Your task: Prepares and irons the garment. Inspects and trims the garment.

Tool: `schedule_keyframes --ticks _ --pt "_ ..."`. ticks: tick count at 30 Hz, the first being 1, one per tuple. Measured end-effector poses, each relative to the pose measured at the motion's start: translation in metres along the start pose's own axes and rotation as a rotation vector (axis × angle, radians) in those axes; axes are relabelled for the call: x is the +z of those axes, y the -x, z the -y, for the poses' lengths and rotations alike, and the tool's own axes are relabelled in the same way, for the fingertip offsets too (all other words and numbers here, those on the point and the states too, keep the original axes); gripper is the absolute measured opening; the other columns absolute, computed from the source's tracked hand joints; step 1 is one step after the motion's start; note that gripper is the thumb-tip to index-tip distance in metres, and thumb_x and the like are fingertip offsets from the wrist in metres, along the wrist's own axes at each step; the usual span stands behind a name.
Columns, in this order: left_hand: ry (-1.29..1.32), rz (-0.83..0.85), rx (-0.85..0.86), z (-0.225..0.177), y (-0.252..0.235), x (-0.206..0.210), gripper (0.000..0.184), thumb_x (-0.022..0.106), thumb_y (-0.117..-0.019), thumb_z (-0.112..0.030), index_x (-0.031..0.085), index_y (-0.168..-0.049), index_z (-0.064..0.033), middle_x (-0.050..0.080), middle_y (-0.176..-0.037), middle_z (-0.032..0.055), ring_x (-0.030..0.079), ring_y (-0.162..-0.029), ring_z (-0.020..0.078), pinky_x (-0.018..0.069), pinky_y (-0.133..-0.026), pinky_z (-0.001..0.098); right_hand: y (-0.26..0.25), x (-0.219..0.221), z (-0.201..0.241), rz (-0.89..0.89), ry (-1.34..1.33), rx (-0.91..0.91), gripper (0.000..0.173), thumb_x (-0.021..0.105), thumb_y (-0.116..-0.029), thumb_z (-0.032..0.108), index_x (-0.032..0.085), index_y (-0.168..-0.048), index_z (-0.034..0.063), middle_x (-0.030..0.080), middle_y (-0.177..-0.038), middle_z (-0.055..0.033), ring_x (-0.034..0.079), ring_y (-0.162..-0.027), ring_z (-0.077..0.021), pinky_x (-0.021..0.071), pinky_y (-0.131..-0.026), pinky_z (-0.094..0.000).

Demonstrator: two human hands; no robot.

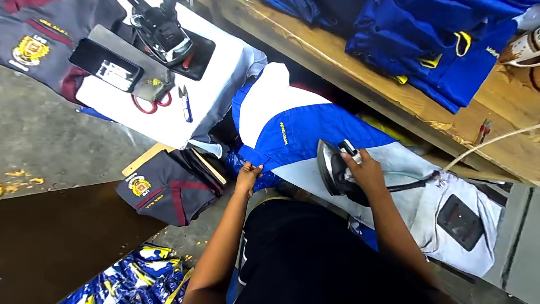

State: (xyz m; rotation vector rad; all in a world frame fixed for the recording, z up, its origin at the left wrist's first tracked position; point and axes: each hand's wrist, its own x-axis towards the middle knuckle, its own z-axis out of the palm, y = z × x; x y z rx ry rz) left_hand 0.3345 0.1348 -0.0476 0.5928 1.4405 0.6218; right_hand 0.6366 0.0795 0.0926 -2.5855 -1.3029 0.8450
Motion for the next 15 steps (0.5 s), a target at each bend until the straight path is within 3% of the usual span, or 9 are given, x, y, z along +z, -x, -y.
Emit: schedule_keyframes --ticks 3,9,13,15 --pt "-0.007 0.011 0.001 0.002 -0.003 -0.002 0.014 0.059 -0.0999 0.003 0.055 -0.113 0.0048 0.059 -0.092 0.0074 0.063 -0.08 0.0104 0.056 -0.074 0.026 -0.012 0.025 0.033 0.032 0.043 -0.041 0.058 0.057 -0.1035 0.05 0.06 -0.133 -0.0009 0.069 -0.103 -0.0306 0.068 -0.098 -0.0503 0.0498 -0.084 -0.0685" --pt "-0.006 0.061 0.006 0.0 -0.008 -0.01 0.014 0.059 -0.0998 0.003 0.056 -0.113 0.0068 0.06 -0.092 0.0073 0.063 -0.08 0.0098 0.0559 -0.076 0.0263 -0.023 0.044 0.078 0.075 0.134 -0.076 0.059 0.056 -0.105 0.047 0.058 -0.132 -0.0056 0.062 -0.124 -0.0306 0.066 -0.107 -0.0477 0.0512 -0.088 -0.0644" --pt "-0.026 0.1 0.007 0.002 -0.011 -0.014 0.009 0.06 -0.099 0.004 0.058 -0.108 0.0049 0.061 -0.087 0.0047 0.062 -0.077 0.0083 0.0553 -0.075 0.0251 -0.053 0.042 0.111 0.075 0.108 -0.062 0.059 0.053 -0.1055 0.05 0.057 -0.132 -0.0025 0.069 -0.103 -0.0293 0.069 -0.099 -0.0488 0.0517 -0.082 -0.0666" --pt "-0.047 0.122 -0.009 -0.002 -0.012 -0.016 0.01 0.06 -0.0992 0.003 0.059 -0.109 0.0053 0.061 -0.088 0.0051 0.062 -0.078 0.0084 0.0553 -0.075 0.0248 -0.071 0.038 0.134 0.08 0.092 -0.062 0.06 0.051 -0.1054 0.052 0.057 -0.132 -0.0017 0.069 -0.102 -0.028 0.069 -0.098 -0.0478 0.052 -0.081 -0.0654"
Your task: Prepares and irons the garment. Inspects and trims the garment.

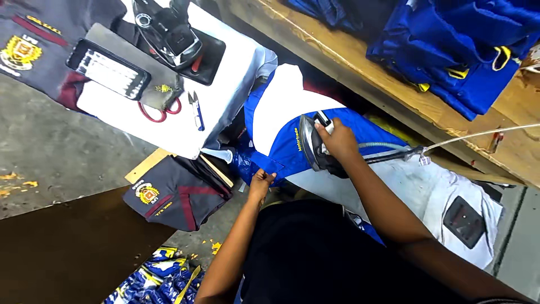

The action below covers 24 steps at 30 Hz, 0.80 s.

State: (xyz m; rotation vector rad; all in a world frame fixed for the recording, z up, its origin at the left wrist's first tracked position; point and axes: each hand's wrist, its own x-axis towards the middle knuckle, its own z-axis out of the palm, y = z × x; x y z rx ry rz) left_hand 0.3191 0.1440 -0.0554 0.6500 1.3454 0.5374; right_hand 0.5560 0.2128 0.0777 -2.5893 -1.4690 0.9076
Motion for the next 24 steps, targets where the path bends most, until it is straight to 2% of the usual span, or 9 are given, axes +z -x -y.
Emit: schedule_keyframes --ticks 2,5,7,10,12,14,17,19,24 --pt "-0.031 -0.027 -0.026 -0.004 0.005 -0.003 0.021 0.061 -0.0996 0.0 0.054 -0.118 0.007 0.059 -0.097 0.0095 0.062 -0.083 0.0117 0.0553 -0.076 0.0275 -0.016 -0.006 0.019 0.008 -0.01 0.004 0.061 0.051 -0.1052 0.054 0.057 -0.133 -0.0004 0.069 -0.106 -0.027 0.068 -0.101 -0.0461 0.0519 -0.084 -0.0648" --pt "-0.059 -0.228 0.039 -0.009 0.015 -0.014 0.061 0.063 -0.0998 -0.01 0.033 -0.149 0.0084 0.051 -0.137 0.0262 0.058 -0.115 0.0272 0.0519 -0.095 0.0397 -0.023 -0.009 0.028 0.014 0.013 -0.013 0.06 0.049 -0.1053 0.054 0.057 -0.135 0.0021 0.07 -0.106 -0.0255 0.069 -0.101 -0.0444 0.0525 -0.083 -0.0634" --pt "-0.193 -0.338 0.238 -0.022 0.017 -0.027 0.064 0.061 -0.0999 -0.014 0.032 -0.15 0.0113 0.043 -0.145 0.0335 0.053 -0.126 0.0353 0.0472 -0.104 0.0438 -0.011 -0.004 0.017 0.01 0.023 -0.061 0.058 0.051 -0.1053 0.052 0.058 -0.132 -0.0002 0.07 -0.102 -0.0267 0.069 -0.097 -0.0462 0.0529 -0.08 -0.0646" --pt "-0.485 -0.253 0.535 -0.068 -0.004 -0.037 0.05 0.053 -0.1042 -0.017 0.045 -0.145 0.0118 0.042 -0.15 0.0345 0.043 -0.14 0.0423 0.0384 -0.115 0.0512 0.019 0.01 -0.01 0.025 0.05 -0.075 0.057 0.054 -0.105 0.049 0.059 -0.127 -0.0032 0.069 -0.096 -0.0279 0.07 -0.091 -0.0484 0.0531 -0.076 -0.0661" --pt "-0.673 -0.197 0.728 -0.103 -0.045 -0.031 0.046 0.05 -0.1059 -0.022 0.054 -0.141 0.0072 0.043 -0.151 0.0333 0.04 -0.143 0.0479 0.0325 -0.118 0.0598 0.034 0.013 -0.019 0.069 0.072 -0.038 0.059 0.053 -0.1053 0.049 0.057 -0.13 -0.0038 0.069 -0.1 -0.0282 0.069 -0.095 -0.0481 0.0525 -0.081 -0.0654" --pt "-0.817 -0.183 0.79 -0.136 -0.094 -0.02 0.051 0.048 -0.107 -0.03 0.051 -0.147 0.0017 0.04 -0.156 0.0322 0.037 -0.145 0.0508 0.0295 -0.115 0.0669 0.036 0.012 -0.016 0.098 0.081 -0.017 0.06 0.053 -0.1056 0.05 0.055 -0.135 -0.0029 0.07 -0.104 -0.0282 0.069 -0.099 -0.0475 0.052 -0.085 -0.0646" --pt "-0.955 -0.093 0.536 -0.176 -0.152 -0.013 0.058 0.045 -0.1089 -0.041 0.046 -0.152 -0.0028 0.047 -0.152 0.0284 0.042 -0.143 0.0477 0.0317 -0.113 0.0695 0.021 0.011 0.006 0.085 0.094 -0.027 0.062 0.054 -0.1044 0.052 0.055 -0.137 -0.0003 0.07 -0.105 -0.0278 0.069 -0.1 -0.048 0.0524 -0.084 -0.0655" --pt "-0.907 -0.004 0.367 -0.188 -0.173 -0.017 0.051 0.047 -0.1093 -0.04 0.057 -0.141 -0.0011 0.059 -0.14 0.0277 0.052 -0.135 0.0448 0.0364 -0.112 0.0663 0.003 0.01 0.03 0.043 0.081 -0.057 0.061 0.054 -0.1038 0.054 0.059 -0.132 -0.0001 0.07 -0.103 -0.0268 0.07 -0.098 -0.047 0.0528 -0.08 -0.0654" --pt "-0.692 0.029 0.356 -0.185 -0.19 -0.025 0.041 0.057 -0.106 -0.035 0.066 -0.12 0.0032 0.066 -0.12 0.0241 0.062 -0.117 0.0336 0.044 -0.105 0.0555 -0.037 0.0 0.083 0.07 0.073 -0.116 0.063 0.047 -0.1054 0.057 0.057 -0.136 0.0024 0.07 -0.108 -0.0242 0.069 -0.104 -0.0427 0.0535 -0.085 -0.0618"
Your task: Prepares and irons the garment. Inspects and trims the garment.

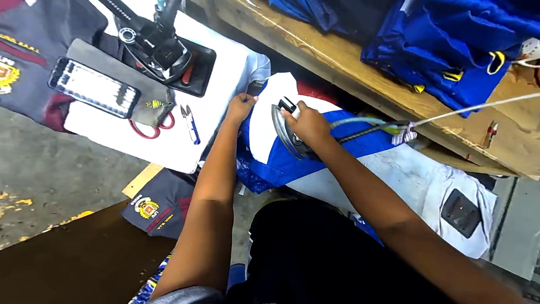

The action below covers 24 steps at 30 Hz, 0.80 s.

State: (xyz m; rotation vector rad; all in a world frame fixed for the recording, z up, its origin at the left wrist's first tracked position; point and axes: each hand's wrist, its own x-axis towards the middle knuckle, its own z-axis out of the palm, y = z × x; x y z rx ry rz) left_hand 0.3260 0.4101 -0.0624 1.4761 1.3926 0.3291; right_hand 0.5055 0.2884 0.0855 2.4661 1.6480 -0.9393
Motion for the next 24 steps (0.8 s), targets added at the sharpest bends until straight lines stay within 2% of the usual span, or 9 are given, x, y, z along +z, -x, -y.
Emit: schedule_keyframes --ticks 3,5,9,11,15,19,24 --pt "0.087 0.006 -0.009 0.003 -0.001 0.001 0.04 0.058 -0.106 -0.033 0.066 -0.12 0.0029 0.066 -0.121 0.0215 0.061 -0.115 0.0285 0.0452 -0.104 0.0505 0.003 -0.002 -0.003 0.022 0.011 -0.034 0.06 0.047 -0.1057 0.056 0.058 -0.134 0.0035 0.071 -0.105 -0.0229 0.07 -0.1 -0.0416 0.0539 -0.082 -0.0606" --pt "0.125 0.009 -0.02 0.004 0.0 0.0 0.038 0.058 -0.106 -0.032 0.066 -0.12 0.0026 0.066 -0.12 0.0203 0.061 -0.113 0.0261 0.046 -0.103 0.0479 0.018 0.005 -0.02 0.02 0.027 -0.074 0.056 0.05 -0.1055 0.053 0.06 -0.127 0.0023 0.07 -0.098 -0.0227 0.071 -0.094 -0.0425 0.0541 -0.078 -0.0606" --pt "0.126 0.028 -0.008 0.005 0.003 -0.002 0.037 0.056 -0.1069 -0.032 0.068 -0.118 0.0012 0.067 -0.119 0.0195 0.062 -0.113 0.0261 0.0456 -0.103 0.0493 0.037 0.018 -0.042 -0.003 0.073 -0.121 0.054 0.055 -0.1041 0.051 0.063 -0.123 0.0015 0.071 -0.094 -0.0227 0.071 -0.091 -0.0434 0.0544 -0.075 -0.0618" --pt "0.176 0.037 -0.025 0.005 0.007 -0.005 0.039 0.052 -0.1089 -0.032 0.068 -0.12 0.0019 0.067 -0.117 0.0203 0.062 -0.11 0.0257 0.0461 -0.101 0.0488 0.031 0.016 -0.029 0.014 0.084 -0.124 0.055 0.054 -0.1042 0.052 0.063 -0.124 0.002 0.071 -0.096 -0.0226 0.071 -0.093 -0.0427 0.0543 -0.077 -0.0613" --pt "0.311 0.048 -0.126 0.006 0.013 -0.012 0.043 0.046 -0.1105 -0.034 0.062 -0.131 0.0011 0.064 -0.125 0.0205 0.061 -0.115 0.0252 0.0473 -0.103 0.0473 0.005 0.008 0.019 0.071 0.069 -0.115 0.06 0.05 -0.1047 0.056 0.06 -0.132 0.0035 0.071 -0.105 -0.0234 0.07 -0.101 -0.0418 0.0535 -0.083 -0.0613" --pt "0.271 -0.005 -0.128 0.008 0.013 -0.009 0.037 0.054 -0.1081 -0.029 0.062 -0.123 0.0037 0.064 -0.116 0.02 0.061 -0.104 0.0237 0.0485 -0.096 0.0453 0.0 0.009 0.022 0.087 0.095 -0.209 0.059 0.048 -0.1053 0.055 0.059 -0.132 0.0042 0.071 -0.103 -0.0224 0.07 -0.1 -0.0414 0.054 -0.082 -0.0604" --pt "0.226 -0.062 -0.092 0.019 0.006 -0.003 0.036 0.054 -0.108 -0.029 0.064 -0.119 0.0041 0.065 -0.115 0.0217 0.062 -0.107 0.0272 0.0475 -0.098 0.049 0.02 0.014 -0.006 0.122 0.165 -0.292 0.055 0.053 -0.1041 0.053 0.062 -0.127 0.0035 0.071 -0.098 -0.0221 0.071 -0.096 -0.0419 0.0538 -0.08 -0.0604"
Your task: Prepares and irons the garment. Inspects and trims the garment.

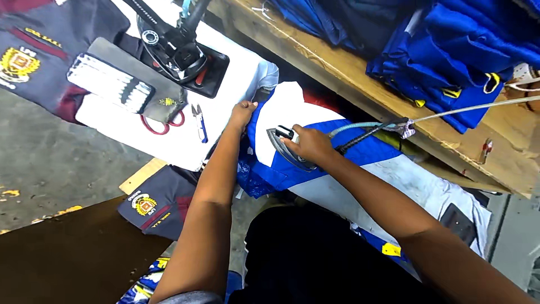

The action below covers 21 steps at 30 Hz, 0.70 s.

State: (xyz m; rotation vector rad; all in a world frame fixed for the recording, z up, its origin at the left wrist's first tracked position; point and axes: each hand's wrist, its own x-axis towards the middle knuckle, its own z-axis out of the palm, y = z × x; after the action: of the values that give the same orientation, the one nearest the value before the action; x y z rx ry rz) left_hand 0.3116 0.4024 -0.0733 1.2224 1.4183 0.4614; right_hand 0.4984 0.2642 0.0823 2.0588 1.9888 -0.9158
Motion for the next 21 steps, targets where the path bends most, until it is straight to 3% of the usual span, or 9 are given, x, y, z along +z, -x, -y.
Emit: schedule_keyframes --ticks 5,9,13,15,18,21 --pt "0.02 -0.017 -0.052 -0.008 0.001 0.002 0.036 0.053 -0.1083 -0.028 0.063 -0.121 0.0048 0.064 -0.118 0.0217 0.061 -0.109 0.0266 0.0471 -0.099 0.048 -0.023 -0.007 0.027 -0.026 -0.021 0.055 0.058 0.049 -0.1048 0.056 0.061 -0.128 0.0045 0.071 -0.103 -0.0221 0.07 -0.101 -0.0411 0.0535 -0.081 -0.0603" --pt "0.058 -0.039 -0.09 -0.007 0.013 0.003 0.04 0.045 -0.1109 -0.031 0.06 -0.127 0.0026 0.062 -0.123 0.0209 0.06 -0.113 0.0266 0.0471 -0.1 0.0478 -0.023 -0.006 0.027 -0.019 -0.019 0.01 0.057 0.048 -0.105 0.056 0.06 -0.13 0.0053 0.07 -0.103 -0.0214 0.07 -0.1 -0.0409 0.0536 -0.08 -0.0607" --pt "-0.049 -0.099 0.001 0.004 0.069 -0.007 0.045 0.047 -0.11 -0.032 0.056 -0.138 0.0016 0.06 -0.136 0.0244 0.057 -0.129 0.0339 0.0422 -0.111 0.0534 0.001 0.001 0.002 -0.022 0.015 -0.027 0.057 0.051 -0.1044 0.055 0.062 -0.125 0.0032 0.07 -0.095 -0.0221 0.07 -0.094 -0.0427 0.0533 -0.078 -0.0612" --pt "0.01 -0.177 0.009 0.028 0.114 -0.005 0.05 0.05 -0.1084 -0.03 0.049 -0.143 0.0057 0.057 -0.139 0.0277 0.056 -0.13 0.0354 0.043 -0.111 0.0515 0.003 0.002 0.003 -0.013 0.022 -0.004 0.058 0.05 -0.1044 0.055 0.062 -0.128 0.0033 0.071 -0.098 -0.0232 0.07 -0.096 -0.0434 0.0529 -0.08 -0.0618" --pt "0.275 -0.274 -0.172 0.064 0.182 0.021 0.055 0.053 -0.1063 -0.03 0.04 -0.145 0.0077 0.056 -0.134 0.0264 0.058 -0.118 0.0301 0.0493 -0.1 0.0466 -0.01 -0.001 0.02 -0.012 -0.004 0.017 0.06 0.049 -0.1044 0.057 0.06 -0.133 0.0053 0.071 -0.104 -0.0231 0.07 -0.1 -0.0429 0.0525 -0.081 -0.0627" --pt "0.5 -0.097 -0.448 0.073 0.227 0.057 0.047 0.049 -0.1092 -0.035 0.049 -0.14 0.0007 0.061 -0.119 0.0147 0.06 -0.099 0.0212 0.0512 -0.086 0.0403 -0.018 0.0 0.032 -0.003 -0.015 0.0 0.061 0.048 -0.105 0.057 0.057 -0.137 0.0053 0.07 -0.108 -0.0224 0.069 -0.104 -0.042 0.0529 -0.085 -0.0619"
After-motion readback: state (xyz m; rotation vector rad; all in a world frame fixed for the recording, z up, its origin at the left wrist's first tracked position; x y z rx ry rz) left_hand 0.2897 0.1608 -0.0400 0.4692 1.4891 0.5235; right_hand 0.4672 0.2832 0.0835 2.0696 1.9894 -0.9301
